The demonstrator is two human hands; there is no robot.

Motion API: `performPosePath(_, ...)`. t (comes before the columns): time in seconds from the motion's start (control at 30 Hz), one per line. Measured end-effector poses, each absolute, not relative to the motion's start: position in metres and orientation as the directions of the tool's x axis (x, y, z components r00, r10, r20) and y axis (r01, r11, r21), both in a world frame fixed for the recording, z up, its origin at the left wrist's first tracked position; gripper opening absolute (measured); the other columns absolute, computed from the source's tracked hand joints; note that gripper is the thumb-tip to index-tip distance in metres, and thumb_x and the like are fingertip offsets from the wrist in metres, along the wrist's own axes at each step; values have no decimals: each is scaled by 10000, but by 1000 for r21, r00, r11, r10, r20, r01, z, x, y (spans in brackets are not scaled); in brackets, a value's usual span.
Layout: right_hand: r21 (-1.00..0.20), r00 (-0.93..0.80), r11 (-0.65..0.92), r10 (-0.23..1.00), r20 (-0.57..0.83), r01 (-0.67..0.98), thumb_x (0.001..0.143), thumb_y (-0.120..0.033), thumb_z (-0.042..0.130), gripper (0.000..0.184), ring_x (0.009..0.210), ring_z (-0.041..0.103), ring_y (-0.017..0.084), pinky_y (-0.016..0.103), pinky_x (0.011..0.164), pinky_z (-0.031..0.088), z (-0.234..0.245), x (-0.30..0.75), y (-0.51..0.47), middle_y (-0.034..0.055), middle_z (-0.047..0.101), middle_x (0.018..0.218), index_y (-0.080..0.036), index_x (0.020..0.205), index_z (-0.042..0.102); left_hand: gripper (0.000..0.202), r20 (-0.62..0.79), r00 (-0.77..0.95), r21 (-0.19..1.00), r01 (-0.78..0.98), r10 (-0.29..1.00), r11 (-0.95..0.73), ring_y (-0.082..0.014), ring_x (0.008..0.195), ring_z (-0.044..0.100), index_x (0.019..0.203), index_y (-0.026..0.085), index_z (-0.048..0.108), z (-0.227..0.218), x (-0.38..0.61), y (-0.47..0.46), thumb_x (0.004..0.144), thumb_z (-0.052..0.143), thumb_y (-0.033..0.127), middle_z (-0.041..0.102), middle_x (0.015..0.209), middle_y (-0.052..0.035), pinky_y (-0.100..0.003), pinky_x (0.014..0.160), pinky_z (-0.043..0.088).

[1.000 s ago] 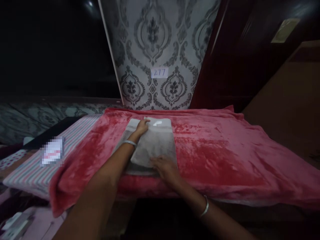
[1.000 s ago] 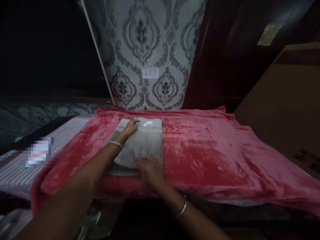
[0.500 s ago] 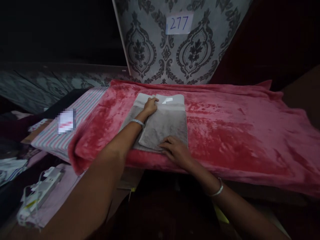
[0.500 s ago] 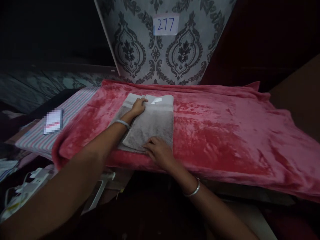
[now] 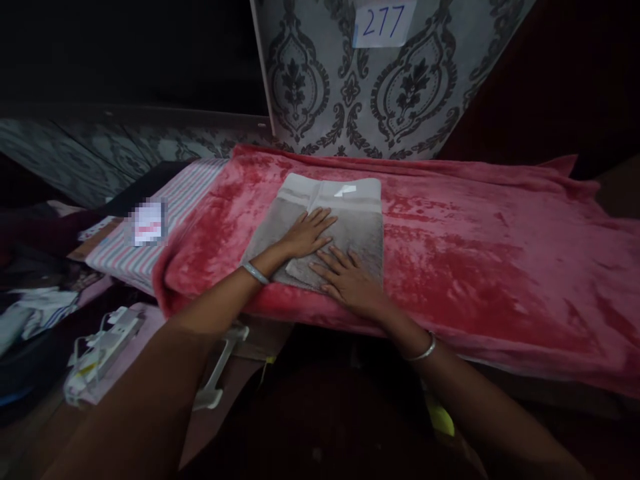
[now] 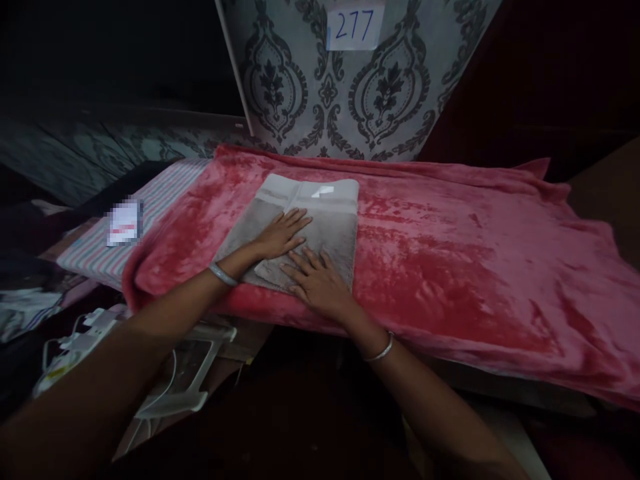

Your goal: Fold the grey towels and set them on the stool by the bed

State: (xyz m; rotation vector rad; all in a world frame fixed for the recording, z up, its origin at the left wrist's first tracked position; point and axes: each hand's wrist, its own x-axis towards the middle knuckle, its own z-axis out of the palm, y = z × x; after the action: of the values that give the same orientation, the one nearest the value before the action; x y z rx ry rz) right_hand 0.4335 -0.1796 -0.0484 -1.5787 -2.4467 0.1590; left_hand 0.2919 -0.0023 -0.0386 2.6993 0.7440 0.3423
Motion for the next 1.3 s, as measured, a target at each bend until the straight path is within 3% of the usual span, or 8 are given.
performPosePath(0.2,-196,-402,419,908,120,887,1051,-394,443,518,1538,199,306,569,1223,196,-44,439,-185,67,319,1643,-296,1559,415,589,133,818,383,478,559,-791,-288,1552,214,1504,207,475,-31,287,-7,936,558,338,317,1659,-120,-495,1252,139)
performPosePath(0.3,-212,-418,435,900,122,875,1048,-384,450,515,1527,237,293,538,1211,253,-45,446,-193,70,330,1638,-292,1554,426,475,182,789,441,467,586,-766,-269,1490,359,1385,164,609,-21,265,-28,931,531,278,451,1581,-142,-458,1236,240)
performPosePath(0.4,-201,-385,407,912,141,891,1045,-383,454,517,1517,264,304,571,1201,249,-51,450,-200,74,330,1637,-298,1554,422,406,201,766,509,451,611,-733,-243,1416,468,1297,222,681,-20,232,-67,956,467,274,590,1465,-100,-459,1218,303)
performPosePath(0.6,-160,-339,369,922,185,916,1016,-369,515,578,1530,219,327,610,1207,191,-62,445,-209,92,273,1655,-278,1573,386,507,223,724,540,466,653,-701,-239,1494,371,1427,238,576,-48,193,-120,929,485,215,458,1580,-88,-493,1264,224)
performPosePath(0.83,-231,-304,337,938,166,913,1030,-356,489,508,1512,275,317,600,1201,229,-40,443,-203,87,368,1618,-297,1533,459,472,256,690,507,501,677,-702,-238,1468,417,1375,252,622,-60,190,-118,934,461,209,506,1543,-82,-504,1254,258)
performPosePath(1.07,-200,-316,347,933,172,916,995,-379,571,572,1519,245,342,634,1199,212,-48,437,-201,70,325,1638,-312,1546,433,440,339,654,463,509,676,-725,-259,1433,467,1333,286,651,-67,186,-121,940,461,229,554,1499,-80,-531,1232,307)
performPosePath(1.2,-336,-262,344,928,266,877,997,-353,532,476,1507,291,297,578,1213,239,-66,450,-199,67,423,1589,-297,1470,546,438,384,671,372,517,634,-771,-270,1406,501,1349,281,635,-72,182,-119,948,463,231,563,1490,-99,-528,1201,371)
performPosePath(1.3,-619,53,246,904,424,746,950,-406,540,479,1483,339,325,581,1212,257,-84,473,-195,108,457,1562,-243,1392,627,463,435,695,242,521,572,-818,-280,1393,514,1368,253,609,-70,181,-117,926,490,182,571,1483,-110,-522,1153,437)
